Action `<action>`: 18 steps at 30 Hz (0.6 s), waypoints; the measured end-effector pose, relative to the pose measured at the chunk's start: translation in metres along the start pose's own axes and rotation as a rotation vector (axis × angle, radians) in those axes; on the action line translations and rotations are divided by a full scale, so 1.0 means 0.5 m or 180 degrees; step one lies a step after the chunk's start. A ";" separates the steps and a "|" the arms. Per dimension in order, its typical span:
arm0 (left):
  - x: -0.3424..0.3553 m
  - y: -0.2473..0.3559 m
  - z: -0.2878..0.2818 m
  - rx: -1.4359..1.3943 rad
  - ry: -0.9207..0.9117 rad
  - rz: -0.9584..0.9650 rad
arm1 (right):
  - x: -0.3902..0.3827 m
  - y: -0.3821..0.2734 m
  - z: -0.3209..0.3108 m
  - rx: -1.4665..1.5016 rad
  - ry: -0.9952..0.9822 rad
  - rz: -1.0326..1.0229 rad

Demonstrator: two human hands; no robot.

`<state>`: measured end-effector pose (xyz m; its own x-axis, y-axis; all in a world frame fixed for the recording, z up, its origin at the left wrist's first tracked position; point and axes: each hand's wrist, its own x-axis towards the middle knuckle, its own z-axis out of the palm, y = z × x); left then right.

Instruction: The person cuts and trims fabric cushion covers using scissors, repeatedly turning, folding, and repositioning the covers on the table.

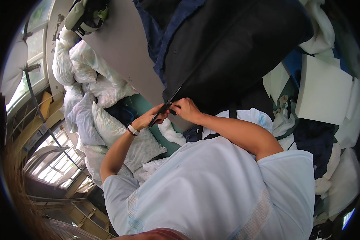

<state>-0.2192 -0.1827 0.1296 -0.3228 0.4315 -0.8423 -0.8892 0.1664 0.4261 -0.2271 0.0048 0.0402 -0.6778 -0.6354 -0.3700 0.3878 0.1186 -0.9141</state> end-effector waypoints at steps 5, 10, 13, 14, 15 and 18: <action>0.010 0.032 0.002 0.0400 -0.0115 -0.0173 | 0.003 0.006 0.000 -0.0125 -0.0027 -0.0024; 0.010 0.049 -0.002 0.0442 -0.0042 -0.0217 | 0.005 0.000 -0.006 -0.0228 -0.0063 -0.0136; 0.009 0.067 0.016 0.0578 0.0099 -0.0082 | 0.010 0.015 0.005 -0.0170 0.0087 -0.0286; 0.009 0.074 0.021 0.0598 0.0101 -0.0087 | 0.010 0.015 0.006 -0.0125 0.0088 -0.0275; 0.009 0.081 0.026 0.0743 0.0131 -0.0076 | 0.012 0.016 0.007 -0.0081 0.0089 -0.0265; 0.014 0.083 0.028 0.0865 0.0136 -0.0043 | 0.015 0.032 0.018 -0.0092 0.0348 -0.0438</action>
<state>-0.2539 -0.1604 0.1461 -0.3302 0.3909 -0.8592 -0.7758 0.4062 0.4829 -0.2205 -0.0048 0.0244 -0.7877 -0.5607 -0.2554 0.2696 0.0590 -0.9612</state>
